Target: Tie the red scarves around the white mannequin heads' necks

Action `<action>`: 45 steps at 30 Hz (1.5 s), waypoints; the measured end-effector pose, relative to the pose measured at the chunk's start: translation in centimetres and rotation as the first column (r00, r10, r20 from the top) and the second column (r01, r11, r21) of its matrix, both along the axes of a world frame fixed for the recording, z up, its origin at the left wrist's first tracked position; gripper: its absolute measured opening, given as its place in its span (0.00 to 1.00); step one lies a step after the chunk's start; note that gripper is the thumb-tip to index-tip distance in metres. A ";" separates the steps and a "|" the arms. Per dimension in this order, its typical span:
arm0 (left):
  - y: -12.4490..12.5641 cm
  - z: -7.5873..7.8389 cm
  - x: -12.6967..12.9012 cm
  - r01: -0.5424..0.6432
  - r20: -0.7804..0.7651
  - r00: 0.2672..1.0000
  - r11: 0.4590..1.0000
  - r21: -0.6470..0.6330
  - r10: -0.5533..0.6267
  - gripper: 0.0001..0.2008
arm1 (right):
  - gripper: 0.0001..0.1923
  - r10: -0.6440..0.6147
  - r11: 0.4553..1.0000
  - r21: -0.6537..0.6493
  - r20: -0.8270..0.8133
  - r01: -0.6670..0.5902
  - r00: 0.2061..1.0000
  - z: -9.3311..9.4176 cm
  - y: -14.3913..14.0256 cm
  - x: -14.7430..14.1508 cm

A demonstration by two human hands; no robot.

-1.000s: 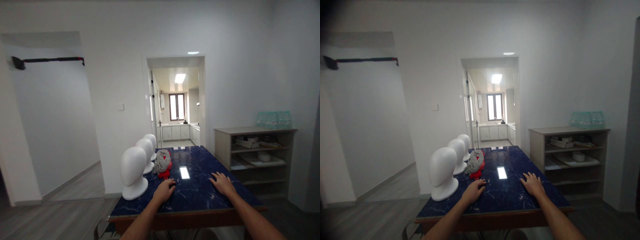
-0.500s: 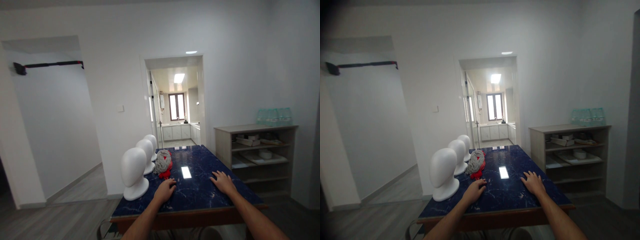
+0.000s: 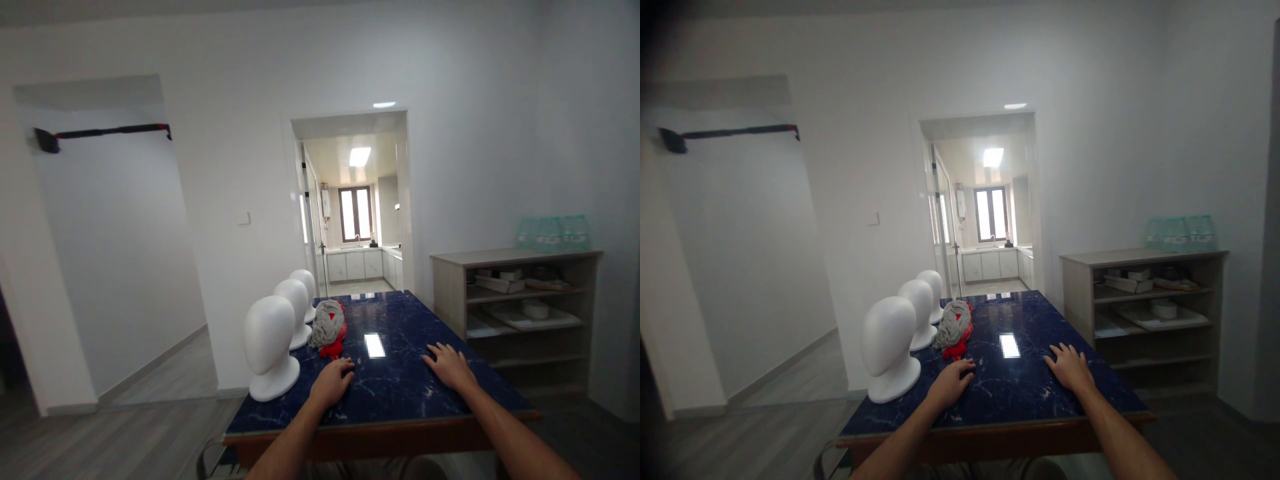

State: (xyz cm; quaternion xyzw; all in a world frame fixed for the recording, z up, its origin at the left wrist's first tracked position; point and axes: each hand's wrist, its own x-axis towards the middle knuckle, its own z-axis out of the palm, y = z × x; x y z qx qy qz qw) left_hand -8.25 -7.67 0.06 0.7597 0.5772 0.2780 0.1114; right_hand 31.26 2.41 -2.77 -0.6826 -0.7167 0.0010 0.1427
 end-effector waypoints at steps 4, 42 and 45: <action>-0.1 0.0 0.1 0.002 -0.001 1.000 1.000 -0.001 -0.002 0.20 | 0.36 -0.002 1.000 0.008 0.001 0.002 1.000 0.0 0.1 0.1; -6.6 0.9 -17.2 -0.544 0.679 0.641 0.836 0.071 0.359 0.42 | 0.35 0.004 1.000 -0.007 -0.020 -0.004 1.000 0.2 -0.3 -0.1; -6.2 0.6 -17.2 -0.542 0.667 0.664 0.832 0.118 0.338 0.39 | 0.34 0.009 1.000 -0.002 -0.025 -0.009 1.000 0.4 -0.5 -0.1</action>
